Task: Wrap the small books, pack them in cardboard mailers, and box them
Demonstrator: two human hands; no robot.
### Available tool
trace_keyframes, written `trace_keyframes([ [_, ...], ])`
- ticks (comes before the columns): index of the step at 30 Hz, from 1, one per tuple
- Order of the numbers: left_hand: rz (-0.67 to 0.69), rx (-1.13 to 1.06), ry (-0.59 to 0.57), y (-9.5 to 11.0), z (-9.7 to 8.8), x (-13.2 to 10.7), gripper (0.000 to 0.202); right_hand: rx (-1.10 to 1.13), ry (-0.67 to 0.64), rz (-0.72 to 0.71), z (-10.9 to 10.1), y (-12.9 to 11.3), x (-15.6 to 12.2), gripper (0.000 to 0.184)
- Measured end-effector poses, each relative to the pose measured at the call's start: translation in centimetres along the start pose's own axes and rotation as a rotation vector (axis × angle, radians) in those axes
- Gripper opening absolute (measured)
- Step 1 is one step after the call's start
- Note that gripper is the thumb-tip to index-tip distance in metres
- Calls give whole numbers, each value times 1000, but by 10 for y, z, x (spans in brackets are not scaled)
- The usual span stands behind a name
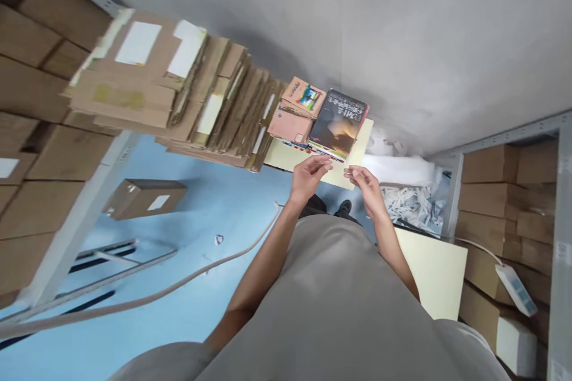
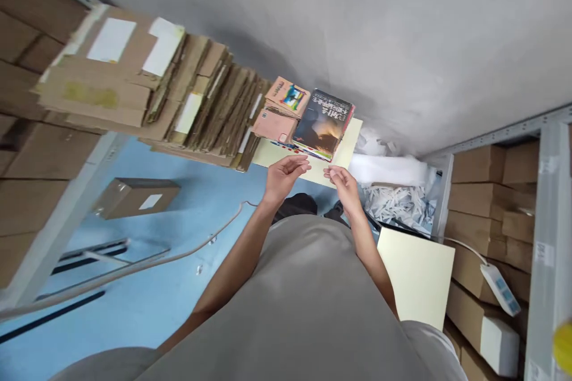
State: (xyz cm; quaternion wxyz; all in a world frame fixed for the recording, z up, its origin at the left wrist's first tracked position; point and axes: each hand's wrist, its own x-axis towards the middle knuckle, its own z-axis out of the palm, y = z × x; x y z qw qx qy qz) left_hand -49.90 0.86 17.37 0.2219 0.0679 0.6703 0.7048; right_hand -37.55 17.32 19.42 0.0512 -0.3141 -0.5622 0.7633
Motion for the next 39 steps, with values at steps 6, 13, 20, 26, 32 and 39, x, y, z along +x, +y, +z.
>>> trace_keyframes([
  [6,-38,-23,102,-7,-52,42,49,-93,-26,-15,38,-13,57,57],
  [13,-50,340,308,-20,-122,117,38,-195,-85,-3,107,2,107,54],
  [20,-162,781,343,-37,-147,164,66,-286,7,122,175,40,172,42],
  [26,-274,800,257,-43,-179,185,49,-415,65,70,185,45,177,36],
  [32,-273,815,174,-45,-194,196,59,-829,187,-180,185,10,180,47],
  [39,-182,754,174,-51,-170,183,89,-1499,69,-175,205,-29,226,78],
])
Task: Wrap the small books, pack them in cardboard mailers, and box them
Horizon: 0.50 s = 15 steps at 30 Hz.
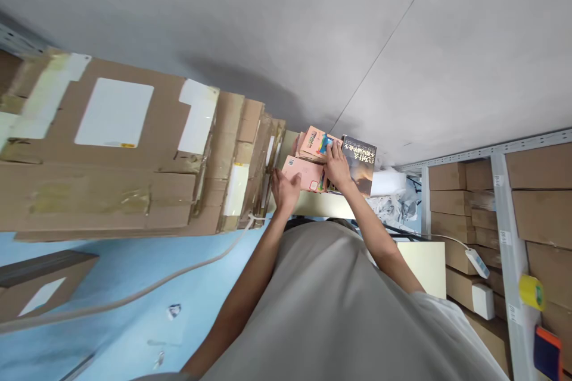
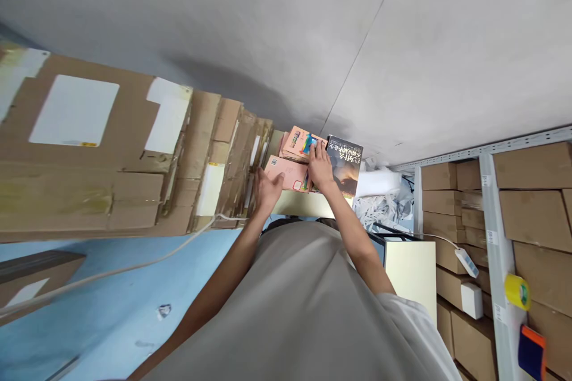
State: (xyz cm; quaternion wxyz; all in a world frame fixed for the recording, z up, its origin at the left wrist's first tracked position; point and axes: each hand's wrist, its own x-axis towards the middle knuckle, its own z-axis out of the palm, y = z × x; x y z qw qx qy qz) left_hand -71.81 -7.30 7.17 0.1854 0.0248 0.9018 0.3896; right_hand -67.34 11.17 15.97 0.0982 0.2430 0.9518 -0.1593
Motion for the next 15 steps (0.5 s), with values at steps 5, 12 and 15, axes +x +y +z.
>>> trace_keyframes([
  [5,31,-22,-72,5,5,-11,95,4,-23,27,-6,-8,0,68],
  [12,128,-326,-28,47,-18,-30,93,544,244,113,-29,-3,-49,44],
  [15,197,-622,-189,79,-23,-51,69,839,384,154,-36,8,-95,61],
])
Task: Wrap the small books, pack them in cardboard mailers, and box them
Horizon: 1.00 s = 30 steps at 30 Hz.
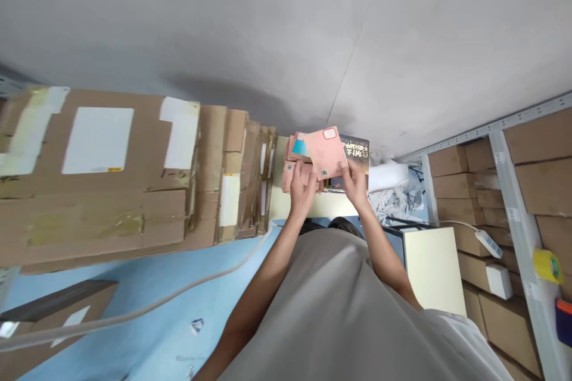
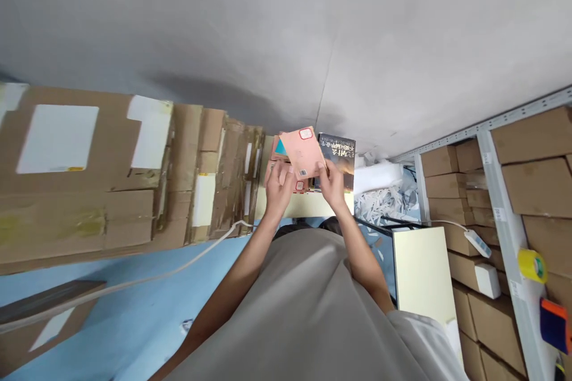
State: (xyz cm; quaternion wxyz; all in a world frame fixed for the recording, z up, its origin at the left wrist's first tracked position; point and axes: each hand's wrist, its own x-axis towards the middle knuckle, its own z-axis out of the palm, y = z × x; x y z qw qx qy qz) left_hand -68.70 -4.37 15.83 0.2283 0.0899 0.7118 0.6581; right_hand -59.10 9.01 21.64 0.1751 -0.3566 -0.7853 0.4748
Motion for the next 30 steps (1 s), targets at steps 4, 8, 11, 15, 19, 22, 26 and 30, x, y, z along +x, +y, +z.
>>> trace_keyframes([
  [4,-157,-280,-294,18,45,-31,61,310,130,213,-46,14,-64,64],
  [8,-381,-348,-560,9,98,-79,61,408,379,387,-86,38,-132,64],
  [11,-474,-334,-772,0,133,-120,59,452,576,478,-110,59,-184,65],
  [15,-535,-207,-997,-7,173,-172,58,496,782,564,-138,86,-249,68],
  [19,-527,-125,-1186,-9,216,-225,60,422,1027,558,-168,113,-305,73],
  [22,-437,-80,-1273,-12,255,-275,58,211,1186,537,-196,132,-342,62],
  [26,-232,24,-1354,-20,310,-356,53,283,1199,530,-239,159,-384,58],
  [30,-44,76,-1456,-30,353,-438,49,477,1327,549,-287,194,-425,67],
])
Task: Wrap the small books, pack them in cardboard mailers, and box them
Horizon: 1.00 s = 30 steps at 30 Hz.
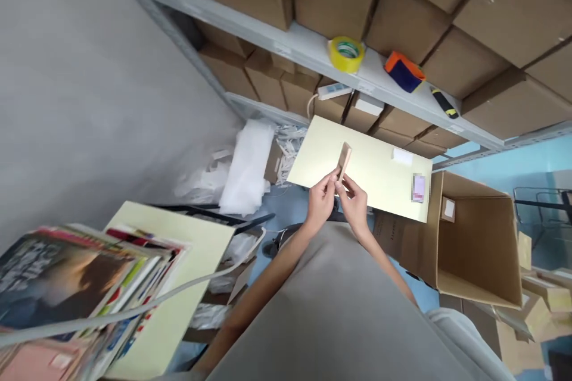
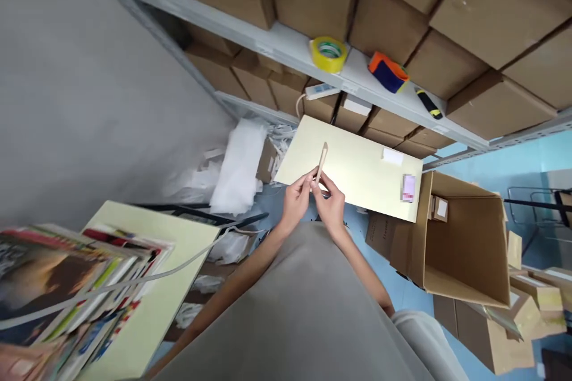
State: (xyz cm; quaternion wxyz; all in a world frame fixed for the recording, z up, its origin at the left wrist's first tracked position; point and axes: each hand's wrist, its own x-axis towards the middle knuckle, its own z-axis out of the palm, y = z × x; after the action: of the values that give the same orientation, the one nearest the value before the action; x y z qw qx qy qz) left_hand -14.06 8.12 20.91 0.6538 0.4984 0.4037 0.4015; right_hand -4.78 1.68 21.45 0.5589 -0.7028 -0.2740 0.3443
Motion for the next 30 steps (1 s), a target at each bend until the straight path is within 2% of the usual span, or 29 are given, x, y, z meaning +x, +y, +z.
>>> trace_keyframes([
  [3,47,74,-117,-5,49,17,45,112,114,74,-38,4,37,72],
  [6,93,148,-203,-13,78,33,38,139,158,81,-72,9,64,74],
  [9,91,241,-124,-24,88,56,40,125,148,78,-102,15,80,75],
  [11,7,253,-43,-31,88,74,50,122,130,94,-118,19,86,75],
  [12,-67,216,-48,-34,88,82,55,123,116,104,-125,21,88,76],
  [14,-233,85,-129,-39,89,94,62,137,91,116,-136,24,91,77],
  [16,-362,-51,-207,-40,92,100,67,172,70,122,-144,26,93,77],
  [19,-427,-143,-194,-39,97,100,72,196,44,110,-150,27,97,74],
  [26,-329,-88,-62,-33,93,97,72,161,12,55,-141,31,111,73],
  [30,-207,3,17,-30,92,93,63,10,197,-28,-135,22,100,73],
])
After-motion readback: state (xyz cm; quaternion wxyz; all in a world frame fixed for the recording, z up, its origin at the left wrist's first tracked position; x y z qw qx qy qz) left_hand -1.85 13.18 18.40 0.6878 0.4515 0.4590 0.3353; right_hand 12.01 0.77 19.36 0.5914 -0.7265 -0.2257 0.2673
